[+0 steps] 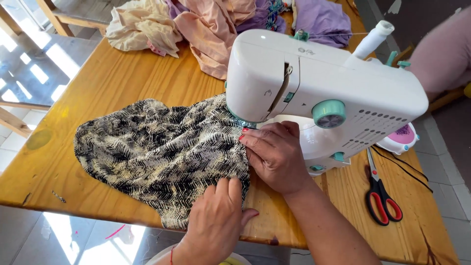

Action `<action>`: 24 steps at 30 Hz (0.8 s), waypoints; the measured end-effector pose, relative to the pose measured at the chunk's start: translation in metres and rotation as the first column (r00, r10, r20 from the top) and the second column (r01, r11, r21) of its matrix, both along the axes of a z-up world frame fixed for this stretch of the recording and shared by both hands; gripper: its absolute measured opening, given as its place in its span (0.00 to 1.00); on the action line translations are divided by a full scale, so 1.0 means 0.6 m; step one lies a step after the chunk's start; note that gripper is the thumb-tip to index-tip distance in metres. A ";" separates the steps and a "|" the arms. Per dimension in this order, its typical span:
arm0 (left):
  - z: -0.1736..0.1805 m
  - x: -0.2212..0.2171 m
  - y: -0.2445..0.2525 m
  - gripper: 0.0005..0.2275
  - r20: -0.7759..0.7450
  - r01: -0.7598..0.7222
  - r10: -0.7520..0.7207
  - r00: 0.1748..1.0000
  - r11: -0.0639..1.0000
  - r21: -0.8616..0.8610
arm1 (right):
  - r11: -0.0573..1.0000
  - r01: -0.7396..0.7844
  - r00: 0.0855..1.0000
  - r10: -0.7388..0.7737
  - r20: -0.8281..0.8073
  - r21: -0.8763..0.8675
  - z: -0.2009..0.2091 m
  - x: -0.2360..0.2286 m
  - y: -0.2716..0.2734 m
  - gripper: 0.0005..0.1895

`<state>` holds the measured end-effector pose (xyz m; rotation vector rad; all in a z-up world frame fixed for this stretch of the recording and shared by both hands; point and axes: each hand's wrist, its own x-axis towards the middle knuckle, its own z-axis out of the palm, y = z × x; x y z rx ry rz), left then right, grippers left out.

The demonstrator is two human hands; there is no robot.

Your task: Sewing a piece of patterned fabric using a white electric sewing machine on a wooden table.

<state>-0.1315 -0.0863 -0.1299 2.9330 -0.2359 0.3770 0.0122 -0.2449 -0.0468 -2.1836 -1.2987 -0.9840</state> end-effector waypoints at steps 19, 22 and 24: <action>0.100 -0.077 0.128 0.04 0.700 0.234 -0.190 0.689 0.972 0.033 | 0.996 -0.035 0.997 0.029 -0.072 -0.087 0.007 0.002 -0.021 0.15; 0.095 -0.078 0.120 0.03 0.707 0.246 -0.193 0.681 0.969 0.028 | 0.990 -0.009 1.000 0.007 -0.016 -0.138 -0.007 0.006 -0.029 0.15; 0.097 -0.078 0.117 0.03 0.698 0.266 -0.203 0.687 0.964 0.019 | 0.987 0.006 0.999 -0.001 0.032 -0.161 -0.009 0.007 -0.028 0.14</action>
